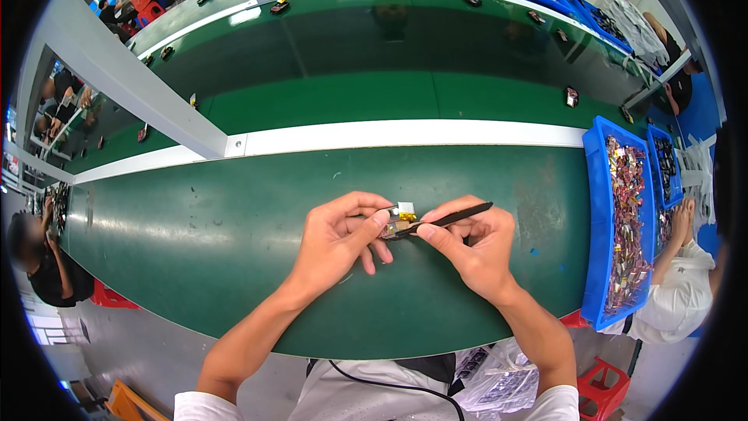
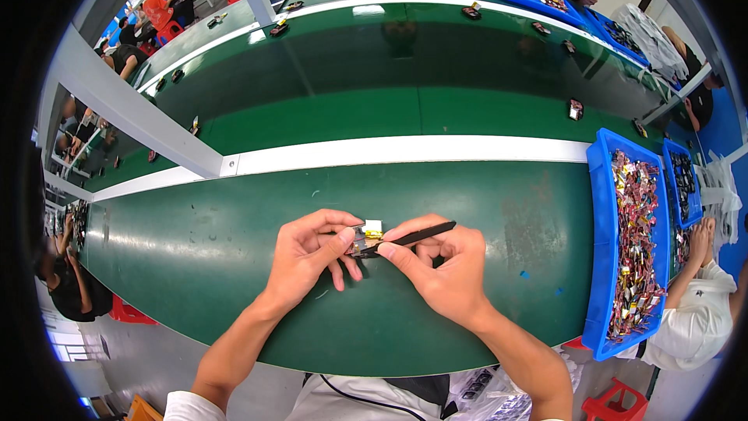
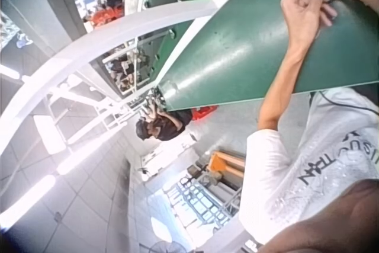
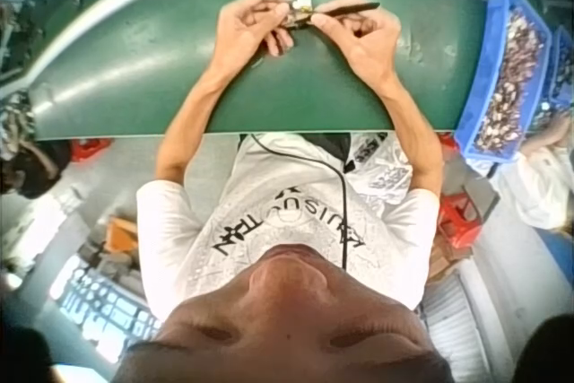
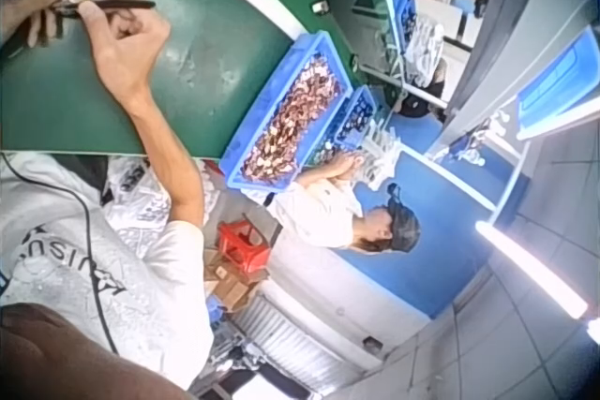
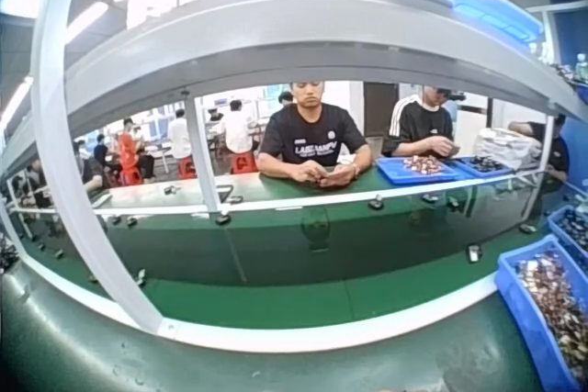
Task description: Assembling small electronic components using tweezers on a factory conveyor belt.
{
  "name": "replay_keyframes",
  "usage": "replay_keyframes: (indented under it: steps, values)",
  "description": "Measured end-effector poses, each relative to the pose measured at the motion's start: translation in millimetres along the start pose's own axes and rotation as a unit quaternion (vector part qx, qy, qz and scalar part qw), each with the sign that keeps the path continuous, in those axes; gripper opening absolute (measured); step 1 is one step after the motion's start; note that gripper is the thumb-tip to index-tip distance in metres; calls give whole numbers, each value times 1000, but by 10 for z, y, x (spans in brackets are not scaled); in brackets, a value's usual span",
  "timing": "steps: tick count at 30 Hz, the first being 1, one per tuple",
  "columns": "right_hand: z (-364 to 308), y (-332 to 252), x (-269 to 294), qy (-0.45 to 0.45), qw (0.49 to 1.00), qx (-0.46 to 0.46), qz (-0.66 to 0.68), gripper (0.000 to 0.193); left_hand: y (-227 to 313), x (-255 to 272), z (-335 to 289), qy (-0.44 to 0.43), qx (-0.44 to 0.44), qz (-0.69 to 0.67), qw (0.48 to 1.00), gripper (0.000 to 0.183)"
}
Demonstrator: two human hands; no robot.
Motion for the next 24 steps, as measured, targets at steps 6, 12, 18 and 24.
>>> replay_keyframes:
  steps: [6,12,18,24]
  values:
    - [-91,-148,13,59,984,117,-122,9,-2,-13,3,7,-23,-15,1000,29]
    - [-146,-246,-33,74,966,191,-155,11,0,-20,-7,13,-10,-23,1000,29]
    - [-147,-244,-46,70,962,213,-157,12,-9,-24,-13,18,-11,-31,999,28]
    - [-159,-266,-33,70,961,198,-178,11,3,-33,-21,28,-11,-22,999,27]
Point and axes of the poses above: each hand's wrist, its own z-axis towards the middle knuckle, its own x-axis out of the back of the hand, y = z × x, the point moved 7 cm from there along z, towards the middle knuckle, and after that the axes turned 14 degrees about -x, right-handed, at the moved point
